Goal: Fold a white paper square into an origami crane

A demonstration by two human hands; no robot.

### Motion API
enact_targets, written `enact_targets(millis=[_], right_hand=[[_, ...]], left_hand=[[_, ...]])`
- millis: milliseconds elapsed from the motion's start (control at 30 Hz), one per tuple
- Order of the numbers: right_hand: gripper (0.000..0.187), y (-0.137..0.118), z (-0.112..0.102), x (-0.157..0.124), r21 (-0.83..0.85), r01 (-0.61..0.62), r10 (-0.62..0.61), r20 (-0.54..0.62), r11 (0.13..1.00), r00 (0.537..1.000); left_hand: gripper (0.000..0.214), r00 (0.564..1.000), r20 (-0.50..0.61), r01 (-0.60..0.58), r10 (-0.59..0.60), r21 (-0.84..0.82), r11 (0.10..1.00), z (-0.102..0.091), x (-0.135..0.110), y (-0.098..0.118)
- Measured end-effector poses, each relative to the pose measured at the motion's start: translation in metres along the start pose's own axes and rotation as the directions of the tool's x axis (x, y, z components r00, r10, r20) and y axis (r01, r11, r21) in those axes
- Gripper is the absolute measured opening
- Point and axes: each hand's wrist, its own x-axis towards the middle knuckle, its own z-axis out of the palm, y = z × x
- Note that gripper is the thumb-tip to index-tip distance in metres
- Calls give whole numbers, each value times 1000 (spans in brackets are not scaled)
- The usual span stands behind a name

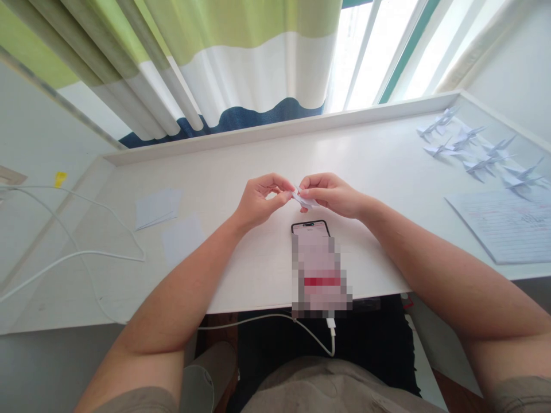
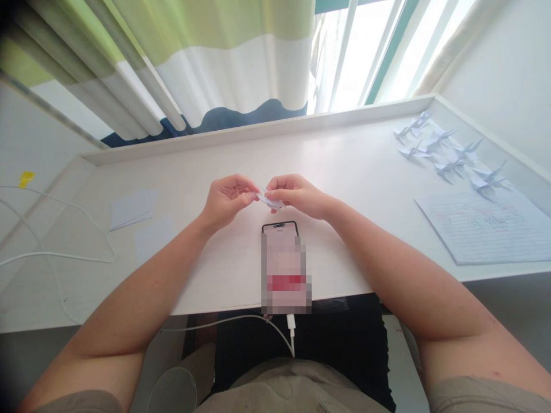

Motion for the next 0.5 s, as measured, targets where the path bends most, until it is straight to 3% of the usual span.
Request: enact_targets(millis=[267, 500], right_hand=[[23, -1, 0, 0, 3, 13, -13, -10, 1000, 1000], [26, -1, 8, 0, -68, 158, -167, -142, 985, 976]], left_hand=[[22, 1000, 25, 15, -15, -5, 1000, -1, -1, 0], [29, 995, -65, 76, -73, 36, 997, -1, 0, -7]])
